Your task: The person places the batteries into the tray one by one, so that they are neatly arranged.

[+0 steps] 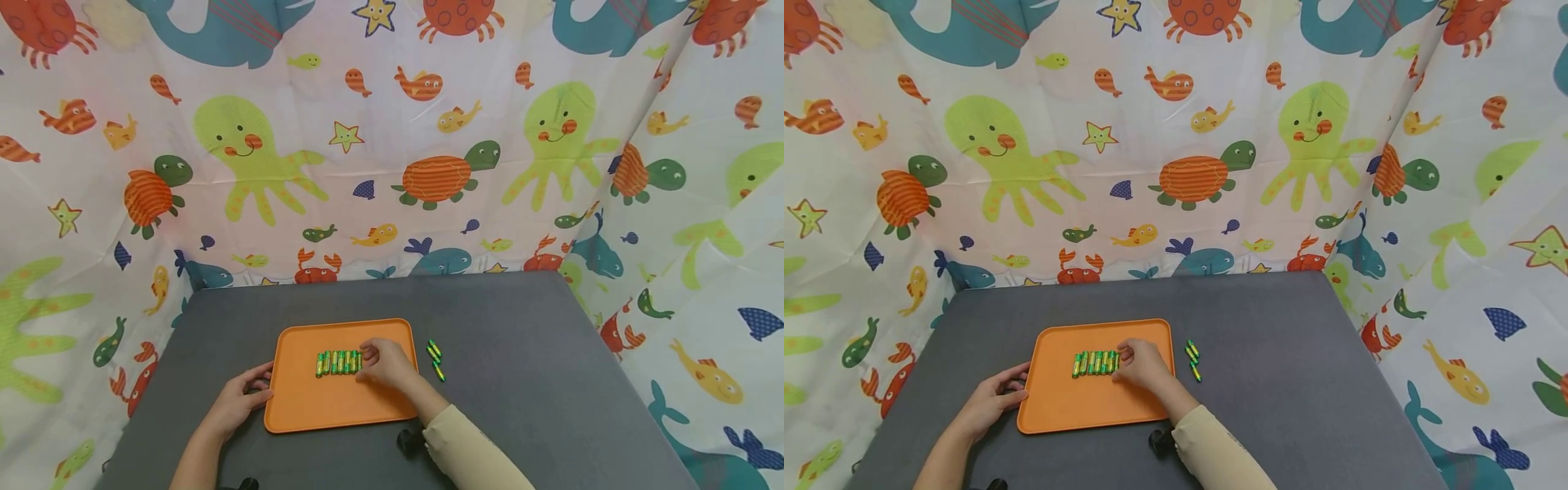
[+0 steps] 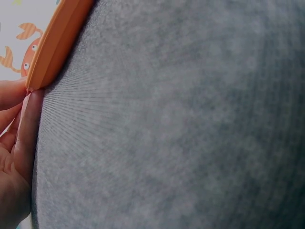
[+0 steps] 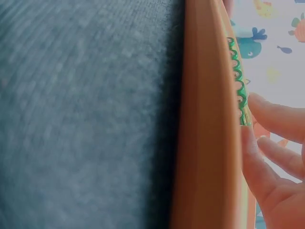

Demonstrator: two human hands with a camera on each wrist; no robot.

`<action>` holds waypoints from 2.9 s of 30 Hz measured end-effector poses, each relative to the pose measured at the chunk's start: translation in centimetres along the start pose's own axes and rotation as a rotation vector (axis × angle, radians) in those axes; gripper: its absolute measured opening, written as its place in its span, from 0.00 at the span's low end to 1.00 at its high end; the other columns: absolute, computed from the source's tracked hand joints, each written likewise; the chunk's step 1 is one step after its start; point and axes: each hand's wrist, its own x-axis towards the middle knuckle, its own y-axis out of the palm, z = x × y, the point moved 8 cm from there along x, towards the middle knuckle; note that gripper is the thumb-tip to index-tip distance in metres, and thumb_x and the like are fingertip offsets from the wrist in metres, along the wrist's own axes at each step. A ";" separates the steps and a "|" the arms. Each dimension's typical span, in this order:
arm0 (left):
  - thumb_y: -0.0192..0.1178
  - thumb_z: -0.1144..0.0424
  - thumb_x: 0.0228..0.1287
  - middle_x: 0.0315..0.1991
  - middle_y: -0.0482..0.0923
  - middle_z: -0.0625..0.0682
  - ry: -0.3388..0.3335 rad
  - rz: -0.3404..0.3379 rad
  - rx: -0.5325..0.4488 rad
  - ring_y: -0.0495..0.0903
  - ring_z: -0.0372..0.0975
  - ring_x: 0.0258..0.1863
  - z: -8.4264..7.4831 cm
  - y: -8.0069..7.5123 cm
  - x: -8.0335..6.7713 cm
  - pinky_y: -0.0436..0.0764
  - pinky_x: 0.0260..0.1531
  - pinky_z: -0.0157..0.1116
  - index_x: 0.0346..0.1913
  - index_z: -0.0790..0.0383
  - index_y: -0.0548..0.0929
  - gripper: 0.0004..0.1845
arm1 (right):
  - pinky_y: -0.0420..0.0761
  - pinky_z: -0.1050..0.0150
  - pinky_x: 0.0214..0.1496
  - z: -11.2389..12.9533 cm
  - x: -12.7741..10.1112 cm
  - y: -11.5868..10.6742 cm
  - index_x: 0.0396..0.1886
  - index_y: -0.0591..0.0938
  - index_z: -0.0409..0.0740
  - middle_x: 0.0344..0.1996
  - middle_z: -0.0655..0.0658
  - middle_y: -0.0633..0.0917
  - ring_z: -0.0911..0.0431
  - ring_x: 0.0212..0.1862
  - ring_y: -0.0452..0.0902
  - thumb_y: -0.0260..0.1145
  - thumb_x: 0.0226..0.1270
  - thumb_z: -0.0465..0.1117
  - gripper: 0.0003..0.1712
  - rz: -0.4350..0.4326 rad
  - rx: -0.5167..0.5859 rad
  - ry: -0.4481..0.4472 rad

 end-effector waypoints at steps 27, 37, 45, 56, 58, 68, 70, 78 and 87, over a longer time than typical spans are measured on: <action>0.64 0.68 0.68 0.60 0.72 0.60 -0.016 -0.004 0.013 0.75 0.45 0.48 -0.2 0.0 0.2 0.83 0.41 0.34 0.75 0.58 0.68 0.33 | 0.82 0.51 0.51 -4.4 -2.6 -12.8 0.63 0.81 0.45 0.58 0.40 0.83 0.45 0.53 0.81 0.70 0.65 0.33 0.25 -0.158 -0.001 -0.081; 0.64 0.68 0.68 0.60 0.72 0.59 -0.019 -0.001 0.027 0.75 0.45 0.48 -0.2 0.1 0.1 0.82 0.41 0.33 0.75 0.58 0.68 0.33 | 0.81 0.52 0.47 -7.4 -3.7 -13.7 0.66 0.79 0.48 0.62 0.41 0.78 0.43 0.60 0.75 0.62 0.48 0.22 0.41 -0.132 -0.079 -0.054; 0.64 0.68 0.68 0.60 0.71 0.59 -0.022 -0.005 0.027 0.74 0.46 0.49 -0.2 -0.1 0.1 0.82 0.41 0.33 0.75 0.59 0.68 0.33 | 0.77 0.48 0.56 -8.0 -4.0 -12.8 0.69 0.76 0.40 0.62 0.38 0.78 0.44 0.56 0.74 0.69 0.48 0.24 0.42 0.005 -0.214 -0.092; 0.66 0.66 0.67 0.60 0.72 0.59 -0.018 -0.014 0.037 0.75 0.45 0.49 0.3 -0.1 0.2 0.82 0.41 0.33 0.74 0.59 0.69 0.34 | 0.78 0.48 0.54 -8.1 -4.0 -12.7 0.58 0.83 0.41 0.58 0.37 0.77 0.43 0.55 0.74 0.72 0.53 0.27 0.29 0.014 -0.227 -0.112; 0.66 0.67 0.67 0.60 0.72 0.59 -0.016 -0.011 0.032 0.75 0.45 0.48 0.2 -0.1 0.2 0.82 0.41 0.32 0.74 0.58 0.69 0.34 | 0.79 0.50 0.53 -8.3 -4.1 -12.9 0.57 0.83 0.42 0.55 0.39 0.78 0.45 0.53 0.75 0.74 0.54 0.28 0.27 0.006 -0.215 -0.089; 0.66 0.66 0.67 0.61 0.71 0.59 -0.022 -0.003 0.037 0.75 0.45 0.49 0.0 -0.4 0.5 0.82 0.41 0.32 0.75 0.59 0.68 0.34 | 0.82 0.57 0.43 -8.9 -4.4 -14.3 0.56 0.83 0.37 0.43 0.43 0.86 0.52 0.44 0.83 0.78 0.54 0.31 0.27 -0.130 -0.080 0.041; 0.66 0.66 0.67 0.61 0.72 0.59 -0.023 -0.005 0.044 0.75 0.45 0.49 -0.1 -0.4 0.5 0.82 0.41 0.32 0.74 0.59 0.69 0.34 | 0.82 0.59 0.42 -8.9 -4.4 -14.6 0.57 0.83 0.37 0.43 0.43 0.87 0.53 0.43 0.83 0.77 0.55 0.31 0.27 -0.156 -0.035 0.075; 0.65 0.67 0.67 0.61 0.71 0.59 -0.011 0.000 0.042 0.74 0.44 0.49 -0.1 -0.3 0.7 0.82 0.41 0.32 0.74 0.59 0.69 0.33 | 0.79 0.62 0.37 -6.9 -4.1 -14.6 0.61 0.81 0.38 0.39 0.46 0.89 0.56 0.40 0.85 0.78 0.57 0.36 0.31 -0.171 0.032 0.069; 0.64 0.67 0.68 0.61 0.71 0.59 -0.014 0.008 0.034 0.74 0.44 0.49 0.0 -0.2 0.5 0.82 0.41 0.33 0.75 0.59 0.68 0.33 | 0.83 0.62 0.38 -3.2 -3.0 -11.8 0.61 0.82 0.41 0.38 0.48 0.89 0.57 0.39 0.84 0.77 0.58 0.38 0.29 -0.158 0.059 0.026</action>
